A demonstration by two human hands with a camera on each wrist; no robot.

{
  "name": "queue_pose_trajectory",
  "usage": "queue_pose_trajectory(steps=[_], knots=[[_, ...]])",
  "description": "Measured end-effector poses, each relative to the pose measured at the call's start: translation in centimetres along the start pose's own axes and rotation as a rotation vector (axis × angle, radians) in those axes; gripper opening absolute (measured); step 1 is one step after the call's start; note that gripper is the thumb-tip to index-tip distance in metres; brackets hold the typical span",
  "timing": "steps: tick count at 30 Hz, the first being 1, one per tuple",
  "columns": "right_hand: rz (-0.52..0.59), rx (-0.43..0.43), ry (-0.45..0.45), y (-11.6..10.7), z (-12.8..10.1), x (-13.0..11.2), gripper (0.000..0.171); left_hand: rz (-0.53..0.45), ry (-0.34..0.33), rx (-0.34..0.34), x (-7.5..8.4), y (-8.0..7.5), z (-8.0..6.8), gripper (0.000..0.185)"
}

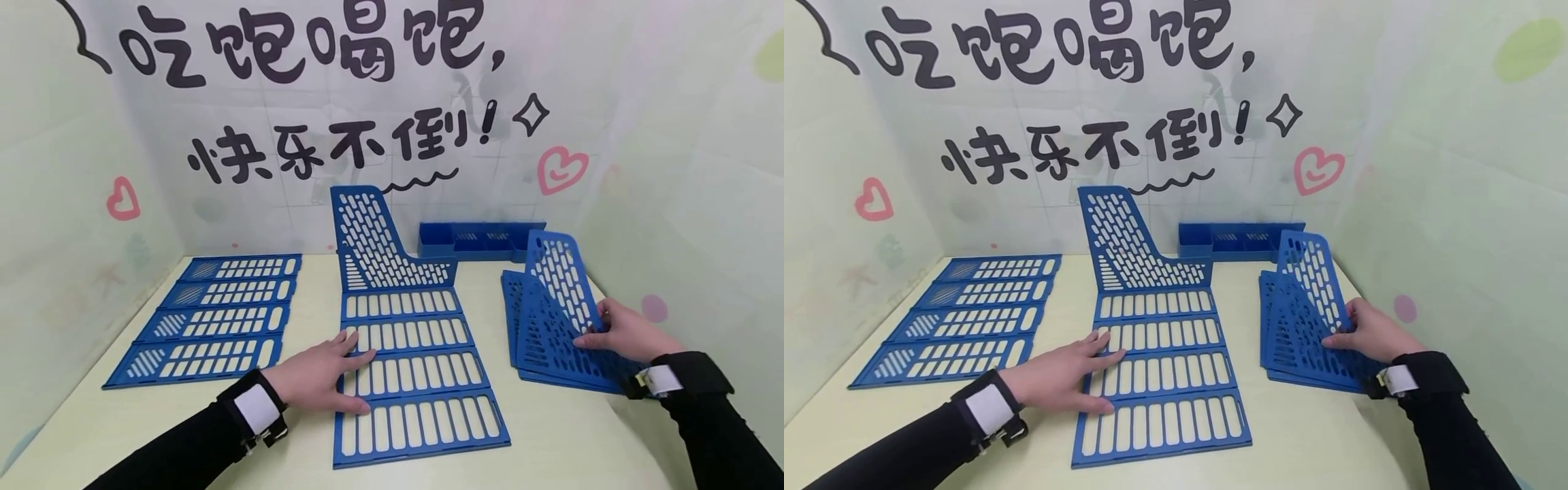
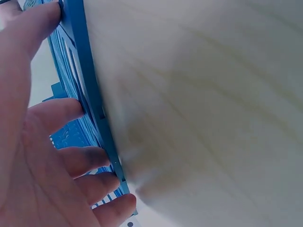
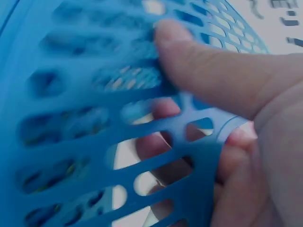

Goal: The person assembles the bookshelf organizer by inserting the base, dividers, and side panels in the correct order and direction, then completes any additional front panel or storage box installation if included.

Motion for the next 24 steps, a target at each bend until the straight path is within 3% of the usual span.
queue_pose_trajectory(steps=[4,10,16,24], knots=[[0.049,-0.013,-0.081,-0.3,0.0,-2.4,0.063,0.015,0.011,-0.007,0.1,0.0,0.3,0.104],[0.007,0.170,-0.178,-0.4,2.4,-7.3,0.073,0.007,0.013,0.013,-0.2,0.1,-0.2,0.102],[-0.086,0.220,-0.210,1.6,5.4,-10.1,0.034,0.008,-0.012,0.036,-0.4,0.3,-0.8,0.106],[-0.241,0.256,-0.263,2.0,6.7,-11.1,0.026,0.007,-0.063,0.024,-0.9,-0.2,-0.6,0.105]])
Point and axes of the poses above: each hand's wrist, its own z-axis towards the middle knuckle, its own y-axis out of the palm, x = y × z, the point moved 9 cm from there along z, towards the middle knuckle, and after that the axes turned 7 degrees about x, right-handed, at the moved point
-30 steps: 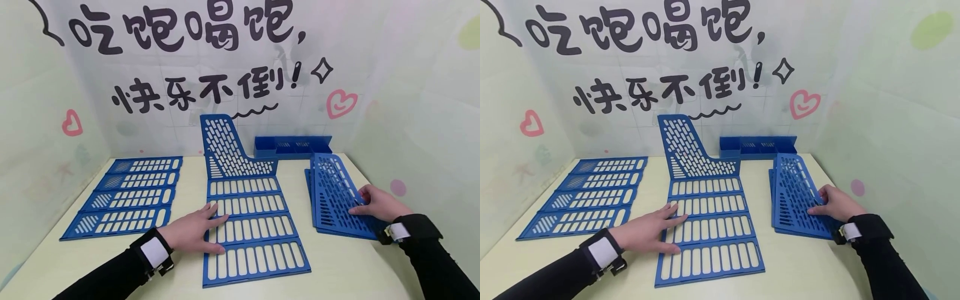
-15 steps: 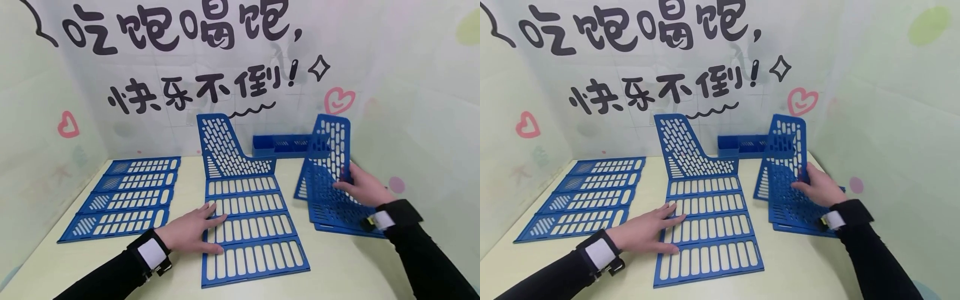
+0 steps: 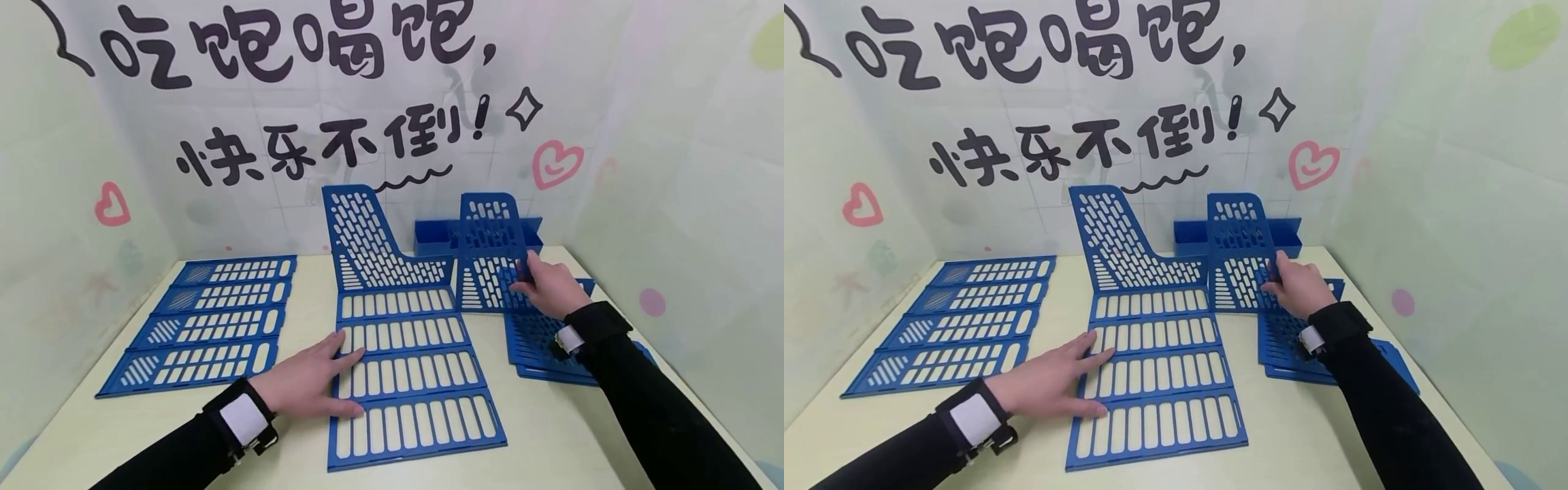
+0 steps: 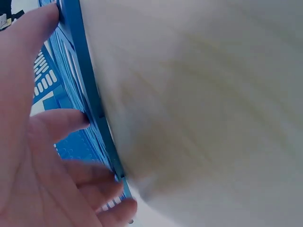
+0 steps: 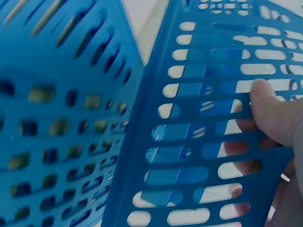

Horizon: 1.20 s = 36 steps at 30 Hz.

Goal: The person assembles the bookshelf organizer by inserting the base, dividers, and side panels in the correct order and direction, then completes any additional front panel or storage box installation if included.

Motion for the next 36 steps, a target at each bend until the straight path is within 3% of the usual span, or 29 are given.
queue_pose_trajectory(steps=[5,14,21,29,36], knots=[[-0.036,0.000,-0.046,0.1,0.4,-0.1,0.022,0.028,-0.028,0.012,-0.2,-0.3,-0.1,0.105],[0.102,-0.095,-0.039,1.7,1.0,-1.8,0.039,0.040,-0.016,0.017,0.0,-0.8,0.1,0.101],[0.116,-0.095,-0.036,2.1,2.2,-3.7,0.028,0.027,-0.034,0.006,-0.1,-1.0,0.4,0.101],[0.184,-0.050,-0.069,2.0,2.5,-3.1,0.015,0.026,-0.042,-0.009,-0.1,-1.1,1.0,0.100],[0.200,-0.097,-0.107,2.1,3.1,-3.8,0.012,0.028,-0.053,-0.005,-0.6,-1.2,0.7,0.100]])
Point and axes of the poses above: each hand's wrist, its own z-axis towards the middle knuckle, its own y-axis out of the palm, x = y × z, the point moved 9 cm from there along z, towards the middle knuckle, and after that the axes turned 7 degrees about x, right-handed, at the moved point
